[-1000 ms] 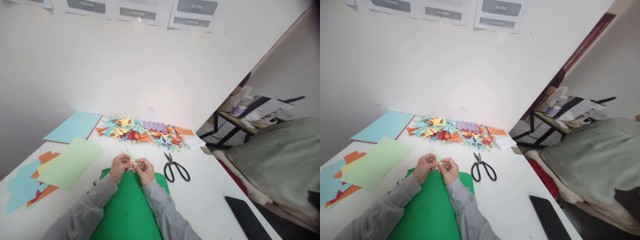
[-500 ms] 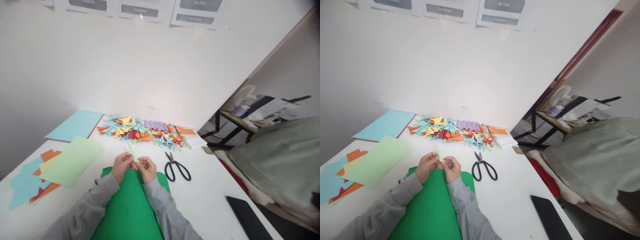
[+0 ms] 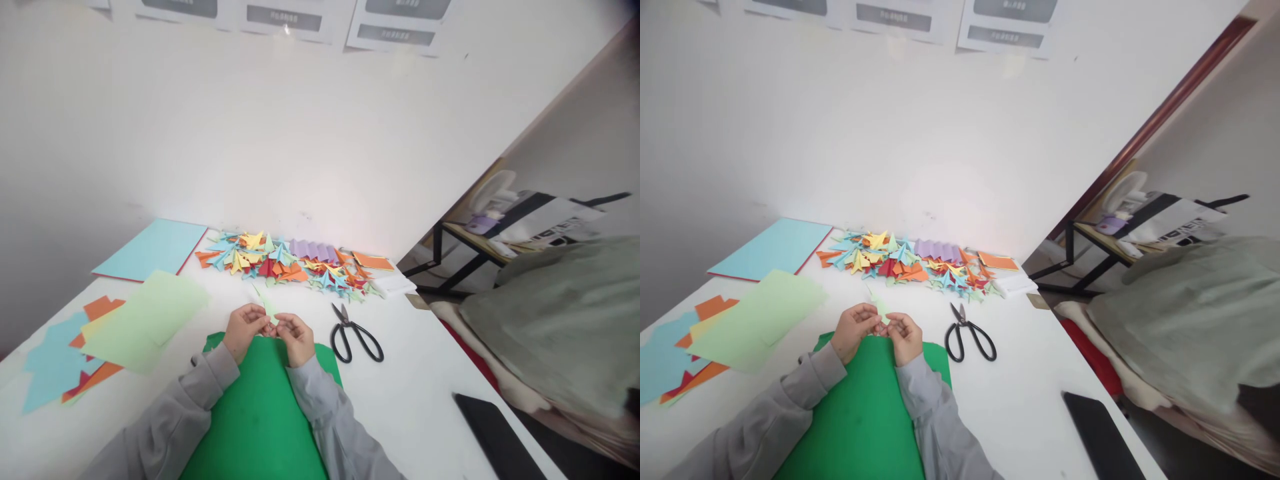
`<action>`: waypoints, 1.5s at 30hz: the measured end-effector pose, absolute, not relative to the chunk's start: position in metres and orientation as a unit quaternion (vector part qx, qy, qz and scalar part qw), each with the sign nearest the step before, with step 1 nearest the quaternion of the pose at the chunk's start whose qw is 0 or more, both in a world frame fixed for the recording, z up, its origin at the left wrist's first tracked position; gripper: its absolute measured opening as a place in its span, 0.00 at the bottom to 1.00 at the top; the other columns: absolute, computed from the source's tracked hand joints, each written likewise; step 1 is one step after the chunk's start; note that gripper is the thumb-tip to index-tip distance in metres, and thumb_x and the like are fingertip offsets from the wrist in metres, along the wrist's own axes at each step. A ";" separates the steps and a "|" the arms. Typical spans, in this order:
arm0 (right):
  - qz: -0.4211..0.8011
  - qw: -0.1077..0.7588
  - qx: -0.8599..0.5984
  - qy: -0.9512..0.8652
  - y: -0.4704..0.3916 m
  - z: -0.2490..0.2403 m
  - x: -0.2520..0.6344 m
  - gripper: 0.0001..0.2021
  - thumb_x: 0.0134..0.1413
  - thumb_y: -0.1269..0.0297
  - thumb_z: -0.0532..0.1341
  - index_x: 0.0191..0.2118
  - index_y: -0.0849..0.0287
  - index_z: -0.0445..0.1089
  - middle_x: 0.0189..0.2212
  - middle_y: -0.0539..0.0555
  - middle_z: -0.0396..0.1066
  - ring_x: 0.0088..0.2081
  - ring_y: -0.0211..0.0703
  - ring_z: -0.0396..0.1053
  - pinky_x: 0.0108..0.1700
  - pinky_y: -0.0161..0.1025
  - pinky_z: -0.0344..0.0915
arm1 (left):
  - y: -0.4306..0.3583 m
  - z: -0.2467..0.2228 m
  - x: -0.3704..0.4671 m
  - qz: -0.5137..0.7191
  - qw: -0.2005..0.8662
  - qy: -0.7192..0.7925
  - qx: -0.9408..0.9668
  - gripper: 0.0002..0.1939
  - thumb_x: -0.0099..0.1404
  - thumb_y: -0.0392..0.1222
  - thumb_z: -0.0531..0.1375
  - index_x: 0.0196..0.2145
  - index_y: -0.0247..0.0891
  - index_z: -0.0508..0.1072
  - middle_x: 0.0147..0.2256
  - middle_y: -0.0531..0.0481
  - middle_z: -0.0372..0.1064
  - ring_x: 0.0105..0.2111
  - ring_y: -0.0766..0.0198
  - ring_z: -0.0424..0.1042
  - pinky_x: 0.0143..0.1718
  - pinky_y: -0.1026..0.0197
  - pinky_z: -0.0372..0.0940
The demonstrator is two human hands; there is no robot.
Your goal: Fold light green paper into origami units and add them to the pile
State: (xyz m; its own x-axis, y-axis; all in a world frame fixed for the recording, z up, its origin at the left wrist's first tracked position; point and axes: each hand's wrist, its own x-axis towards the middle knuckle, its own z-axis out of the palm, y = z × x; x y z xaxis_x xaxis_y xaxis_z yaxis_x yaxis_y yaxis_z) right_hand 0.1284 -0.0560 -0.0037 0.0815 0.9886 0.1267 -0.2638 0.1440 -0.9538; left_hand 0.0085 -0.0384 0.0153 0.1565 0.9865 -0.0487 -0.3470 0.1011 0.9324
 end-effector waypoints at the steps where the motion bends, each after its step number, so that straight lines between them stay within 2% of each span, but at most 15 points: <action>1: 0.516 0.613 -0.404 -0.442 -0.056 -0.003 0.128 0.08 0.38 0.71 0.58 0.30 0.59 0.68 0.17 0.45 0.66 0.21 0.35 0.66 0.27 0.35 0.63 | -0.038 0.015 0.008 0.526 0.634 0.384 0.417 0.12 0.44 0.39 0.63 0.26 0.33 0.65 0.15 0.55 0.65 0.16 0.69 0.65 0.20 0.67 0.59; 5: 0.519 0.614 -0.407 -0.434 -0.057 -0.001 0.127 0.06 0.40 0.68 0.59 0.30 0.59 0.68 0.17 0.46 0.67 0.21 0.36 0.66 0.27 0.36 0.64 | -0.038 0.016 0.008 0.526 0.633 0.387 0.417 0.11 0.44 0.39 0.63 0.25 0.33 0.65 0.14 0.55 0.65 0.16 0.70 0.64 0.20 0.67 0.59; 8: 0.502 0.614 -0.434 -0.428 -0.057 -0.001 0.125 0.08 0.37 0.66 0.62 0.28 0.60 0.67 0.17 0.47 0.68 0.20 0.35 0.66 0.26 0.35 0.64 | -0.039 0.017 0.008 0.522 0.630 0.391 0.422 0.11 0.44 0.39 0.63 0.25 0.33 0.65 0.14 0.55 0.64 0.16 0.69 0.64 0.19 0.66 0.59; 13: 0.481 0.618 -0.449 -0.430 -0.056 -0.001 0.124 0.07 0.35 0.66 0.63 0.26 0.60 0.67 0.15 0.45 0.65 0.18 0.34 0.65 0.23 0.33 0.62 | -0.040 0.020 0.010 0.517 0.619 0.399 0.437 0.11 0.43 0.38 0.63 0.23 0.34 0.65 0.14 0.56 0.64 0.15 0.69 0.64 0.19 0.66 0.60; 18: 0.475 0.614 -0.448 -0.443 -0.058 0.001 0.123 0.06 0.36 0.67 0.62 0.25 0.60 0.66 0.15 0.46 0.66 0.18 0.34 0.64 0.22 0.33 0.61 | -0.040 0.021 0.011 0.518 0.612 0.401 0.443 0.12 0.41 0.37 0.64 0.23 0.34 0.64 0.15 0.56 0.65 0.16 0.69 0.65 0.19 0.66 0.61; 24: 0.518 0.609 -0.429 -0.421 -0.055 -0.002 0.128 0.06 0.34 0.68 0.63 0.25 0.60 0.67 0.15 0.46 0.67 0.17 0.34 0.63 0.21 0.33 0.59 | -0.040 0.018 0.010 0.509 0.615 0.398 0.452 0.13 0.42 0.40 0.64 0.23 0.34 0.64 0.12 0.58 0.62 0.11 0.72 0.60 0.13 0.69 0.56; 31: 0.637 0.626 -0.356 -0.275 -0.049 -0.003 0.136 0.05 0.30 0.70 0.62 0.22 0.60 0.70 0.12 0.47 0.66 0.14 0.33 0.60 0.18 0.32 0.58 | -0.037 0.020 0.008 0.512 0.657 0.373 0.408 0.12 0.48 0.44 0.61 0.28 0.32 0.66 0.21 0.52 0.67 0.20 0.68 0.67 0.21 0.65 0.63; 36: 0.666 0.619 -0.334 -0.248 -0.050 0.002 0.136 0.05 0.30 0.69 0.62 0.22 0.61 0.70 0.12 0.48 0.67 0.13 0.31 0.61 0.18 0.31 0.58 | -0.035 0.024 0.004 0.562 0.649 0.375 0.350 0.16 0.46 0.43 0.63 0.33 0.32 0.67 0.27 0.49 0.68 0.25 0.66 0.69 0.25 0.63 0.65; 40: 0.656 0.613 -0.340 -0.281 -0.051 0.003 0.135 0.06 0.33 0.66 0.63 0.24 0.61 0.70 0.13 0.48 0.67 0.13 0.31 0.61 0.17 0.29 0.56 | -0.034 0.023 0.004 0.572 0.645 0.380 0.336 0.13 0.46 0.43 0.63 0.27 0.31 0.68 0.25 0.49 0.68 0.23 0.67 0.69 0.23 0.64 0.64; 45: 0.605 0.608 -0.385 -0.339 -0.049 -0.005 0.135 0.08 0.36 0.63 0.63 0.24 0.62 0.68 0.10 0.46 0.65 0.11 0.30 0.57 0.14 0.28 0.51 | -0.033 0.020 0.004 0.578 0.639 0.384 0.332 0.12 0.46 0.43 0.63 0.25 0.31 0.68 0.21 0.52 0.66 0.20 0.69 0.67 0.23 0.64 0.63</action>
